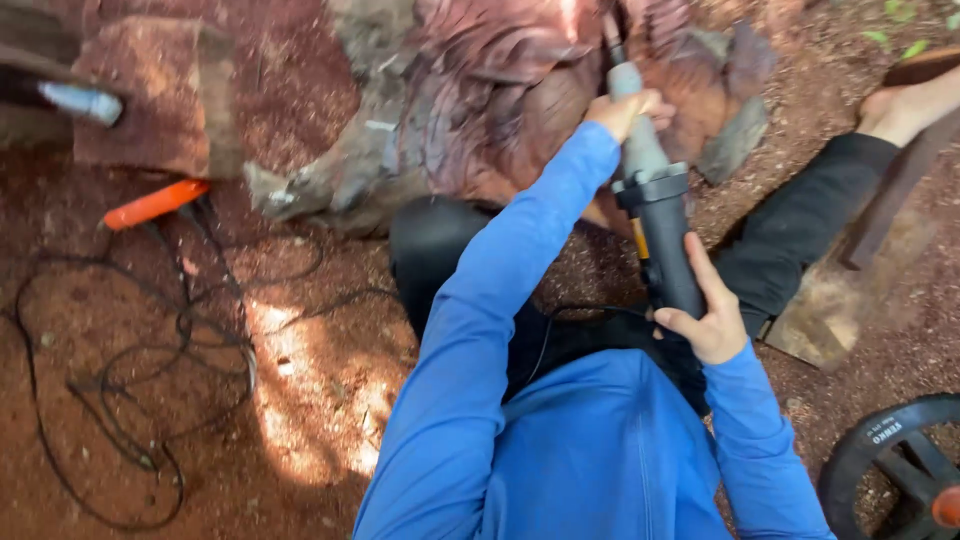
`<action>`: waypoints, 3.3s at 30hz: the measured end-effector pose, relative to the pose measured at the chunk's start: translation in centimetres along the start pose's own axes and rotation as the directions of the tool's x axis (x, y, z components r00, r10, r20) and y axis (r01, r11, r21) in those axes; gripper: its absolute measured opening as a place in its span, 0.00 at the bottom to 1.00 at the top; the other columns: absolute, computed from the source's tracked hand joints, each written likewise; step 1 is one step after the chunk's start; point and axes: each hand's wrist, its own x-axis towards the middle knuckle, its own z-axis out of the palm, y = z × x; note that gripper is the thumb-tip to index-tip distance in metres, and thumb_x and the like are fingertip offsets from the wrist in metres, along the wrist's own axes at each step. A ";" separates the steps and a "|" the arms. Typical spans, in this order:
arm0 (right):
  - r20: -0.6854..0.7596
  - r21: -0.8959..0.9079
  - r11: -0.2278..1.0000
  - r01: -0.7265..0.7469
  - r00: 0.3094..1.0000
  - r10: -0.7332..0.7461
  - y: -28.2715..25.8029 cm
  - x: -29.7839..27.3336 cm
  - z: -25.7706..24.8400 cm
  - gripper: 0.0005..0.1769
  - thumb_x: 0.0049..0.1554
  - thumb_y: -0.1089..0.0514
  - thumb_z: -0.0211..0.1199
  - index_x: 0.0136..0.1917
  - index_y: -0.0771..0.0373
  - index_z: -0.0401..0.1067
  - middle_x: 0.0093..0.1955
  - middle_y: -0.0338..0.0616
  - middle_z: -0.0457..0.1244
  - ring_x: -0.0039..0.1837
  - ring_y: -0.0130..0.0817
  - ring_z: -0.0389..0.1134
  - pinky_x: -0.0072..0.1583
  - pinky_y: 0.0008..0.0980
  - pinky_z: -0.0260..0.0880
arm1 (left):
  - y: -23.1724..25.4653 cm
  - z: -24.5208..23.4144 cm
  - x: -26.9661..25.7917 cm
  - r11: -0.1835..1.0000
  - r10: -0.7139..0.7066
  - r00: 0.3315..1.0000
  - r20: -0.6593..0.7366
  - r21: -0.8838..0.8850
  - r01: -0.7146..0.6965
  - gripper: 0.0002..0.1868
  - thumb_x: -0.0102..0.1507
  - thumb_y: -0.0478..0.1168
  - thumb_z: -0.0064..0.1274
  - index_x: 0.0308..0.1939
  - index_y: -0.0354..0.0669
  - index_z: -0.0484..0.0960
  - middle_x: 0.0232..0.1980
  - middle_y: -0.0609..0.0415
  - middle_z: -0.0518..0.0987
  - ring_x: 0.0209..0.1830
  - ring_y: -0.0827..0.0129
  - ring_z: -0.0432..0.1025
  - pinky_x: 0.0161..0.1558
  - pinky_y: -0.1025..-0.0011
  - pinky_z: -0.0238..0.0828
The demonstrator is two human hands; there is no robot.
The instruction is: Carving intricate details into a large piece of wood using a power carving tool while sitting on the ground.
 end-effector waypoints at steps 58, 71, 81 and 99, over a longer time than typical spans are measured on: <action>-0.167 -0.330 0.935 -0.127 0.983 0.074 6.0 3.1 1.6 0.67 0.37 0.44 0.85 0.83 0.48 0.53 0.71 0.54 0.60 0.68 0.54 0.63 0.64 0.59 0.61 | -0.6 1.6 2.8 0.956 0.215 0.973 -0.084 0.224 -0.192 0.32 0.48 0.53 0.70 0.44 0.26 0.85 0.46 0.32 0.82 0.52 0.43 0.78 0.51 0.46 0.76; -0.215 -0.267 0.950 -0.160 0.971 0.103 6.5 3.4 1.4 0.64 0.34 0.48 0.87 0.80 0.47 0.60 0.64 0.51 0.63 0.62 0.48 0.66 0.59 0.51 0.63 | 0.8 2.4 1.7 0.932 0.141 0.987 -0.084 0.348 -0.103 0.34 0.47 0.56 0.63 0.45 0.28 0.84 0.46 0.35 0.82 0.51 0.44 0.79 0.51 0.49 0.76; -0.183 -0.180 0.978 -0.108 0.980 0.075 5.9 3.4 1.8 0.61 0.36 0.51 0.85 0.79 0.50 0.61 0.63 0.56 0.63 0.60 0.50 0.65 0.56 0.55 0.62 | 1.9 3.1 0.8 0.943 0.145 0.979 -0.142 0.319 -0.093 0.30 0.46 0.52 0.63 0.41 0.29 0.85 0.43 0.36 0.83 0.49 0.47 0.80 0.48 0.50 0.76; -0.209 -0.088 0.992 -0.094 0.975 0.074 6.5 4.2 1.7 0.58 0.35 0.60 0.86 0.76 0.54 0.64 0.58 0.54 0.63 0.57 0.44 0.64 0.50 0.47 0.69 | 2.4 2.8 1.4 0.927 0.147 0.976 -0.158 0.366 -0.081 0.22 0.45 0.51 0.61 0.33 0.38 0.89 0.35 0.44 0.86 0.41 0.53 0.82 0.48 0.58 0.79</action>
